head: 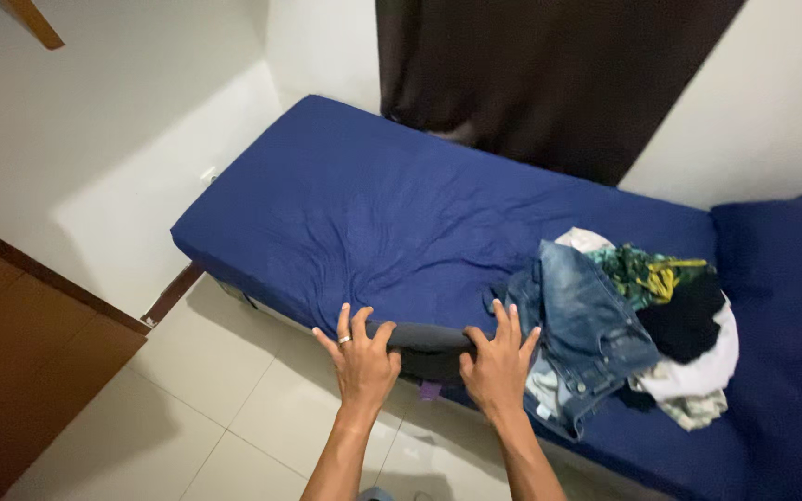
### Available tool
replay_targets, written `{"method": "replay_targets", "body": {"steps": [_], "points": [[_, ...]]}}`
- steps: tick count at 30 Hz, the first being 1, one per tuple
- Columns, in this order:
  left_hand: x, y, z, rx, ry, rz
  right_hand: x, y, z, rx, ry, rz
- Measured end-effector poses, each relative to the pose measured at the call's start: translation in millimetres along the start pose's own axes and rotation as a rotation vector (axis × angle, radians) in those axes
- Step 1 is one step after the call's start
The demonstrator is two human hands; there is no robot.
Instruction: The person takes a black t-shirt from a pile on a bed, lays it flat on a small white table, and folds the sides and bottom into a neat square before placing it back into a closet shelf.
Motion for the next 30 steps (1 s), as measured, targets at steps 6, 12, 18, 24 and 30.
{"method": "replay_targets", "body": {"steps": [6,12,18,24,30], "points": [[1,41,-23,-0.038,0.018,0.035,28,54,-15,-0.054,0.022,-0.017],[6,93,-64,-0.091,0.03,0.038,68,118,-40,-0.101,0.057,-0.012],[0,164,-104,-0.062,0.049,0.122,105,194,-72,-0.156,0.061,-0.035],[-15,234,-152,-0.068,0.096,0.174,137,267,-124,-0.183,0.074,-0.032],[-44,298,-186,-0.045,0.133,0.185,152,332,-172,-0.231,0.107,0.035]]}}
Point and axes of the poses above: each hand's wrist, its own y-axis towards the middle knuckle, its own x-axis out of the palm, z = x × y, the point moved 6 cm from there along y, towards the middle knuckle, and after that the axes turned 2 degrees about x, right-handed, at the moved point
